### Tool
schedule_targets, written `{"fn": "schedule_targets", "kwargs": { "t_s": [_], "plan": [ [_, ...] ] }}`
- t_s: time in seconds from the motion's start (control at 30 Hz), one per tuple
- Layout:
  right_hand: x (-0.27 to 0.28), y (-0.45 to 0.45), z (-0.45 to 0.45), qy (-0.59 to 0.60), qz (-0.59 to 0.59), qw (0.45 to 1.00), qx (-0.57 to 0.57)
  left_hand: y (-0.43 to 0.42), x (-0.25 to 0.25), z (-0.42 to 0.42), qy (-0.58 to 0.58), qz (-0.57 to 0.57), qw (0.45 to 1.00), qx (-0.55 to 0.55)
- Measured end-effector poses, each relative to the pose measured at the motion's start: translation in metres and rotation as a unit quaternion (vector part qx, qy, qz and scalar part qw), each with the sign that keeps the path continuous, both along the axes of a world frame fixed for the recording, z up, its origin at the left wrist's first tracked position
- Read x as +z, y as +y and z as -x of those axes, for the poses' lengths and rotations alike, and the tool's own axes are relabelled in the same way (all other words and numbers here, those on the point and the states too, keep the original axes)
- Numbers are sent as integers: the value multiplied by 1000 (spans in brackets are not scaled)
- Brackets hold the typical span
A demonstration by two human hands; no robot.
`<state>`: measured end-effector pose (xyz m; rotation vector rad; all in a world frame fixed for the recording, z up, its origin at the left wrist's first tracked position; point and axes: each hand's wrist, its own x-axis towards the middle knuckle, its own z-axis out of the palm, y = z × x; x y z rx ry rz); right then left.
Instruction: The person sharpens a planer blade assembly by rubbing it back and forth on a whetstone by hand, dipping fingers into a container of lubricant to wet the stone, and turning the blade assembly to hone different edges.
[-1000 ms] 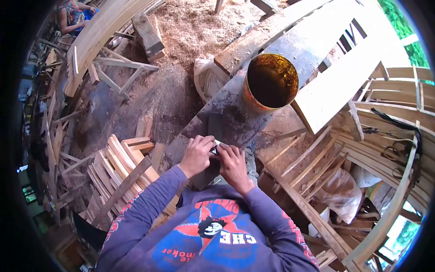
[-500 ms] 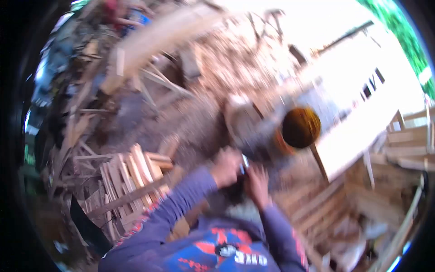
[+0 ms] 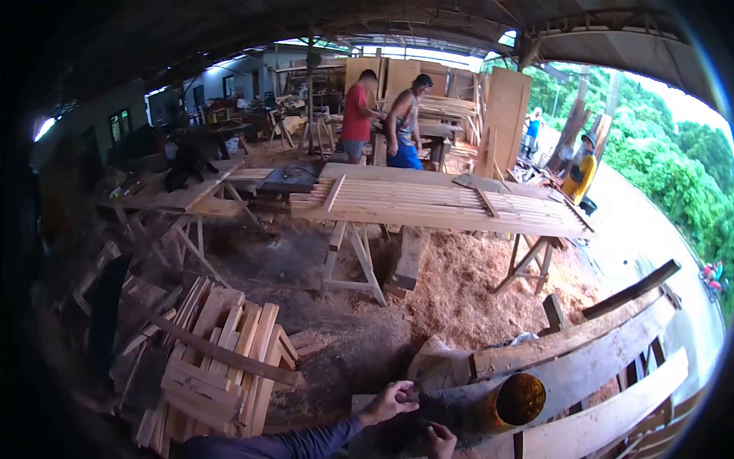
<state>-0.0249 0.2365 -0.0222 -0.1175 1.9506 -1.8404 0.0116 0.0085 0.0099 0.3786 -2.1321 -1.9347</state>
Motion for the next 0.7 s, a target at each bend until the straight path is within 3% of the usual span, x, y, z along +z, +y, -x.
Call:
{"fn": "schedule_targets", "kwargs": {
  "t_s": [0.13,0.2,0.3,0.33,0.4,0.43,0.47,0.5,0.57,0.63,0.7],
  "plan": [
    [33,-16,-1,-28,37,999,-16,-1,10,-29,8,-13,998,54],
    [35,-22,-6,-168,144,975,-13,2,20,-46,-25,-7,999,43],
    [14,-25,-18,-249,315,915,50,-4,-3,-63,-72,30,997,27],
    [21,-28,-27,-249,325,912,41,-8,-9,-65,-54,0,998,30],
    [37,-34,-45,-84,190,973,105,-13,-14,-72,-36,-25,999,23],
    [40,-42,-49,-80,198,972,95,-17,-12,-77,-48,-115,992,14],
    [42,-50,-53,-204,284,935,62,-21,-7,-79,-61,-203,977,5],
    [47,-58,-58,-325,363,873,30,-25,-2,-79,-63,-195,979,-4],
    [56,-74,-73,-323,366,873,-15,-27,6,-83,-46,-301,950,-71],
    [38,-92,-78,-232,329,915,-8,-24,9,-85,-21,-297,954,-42],
    [41,-99,-85,-230,347,909,-14,-22,10,-88,-29,-290,955,51]
  ]
}}
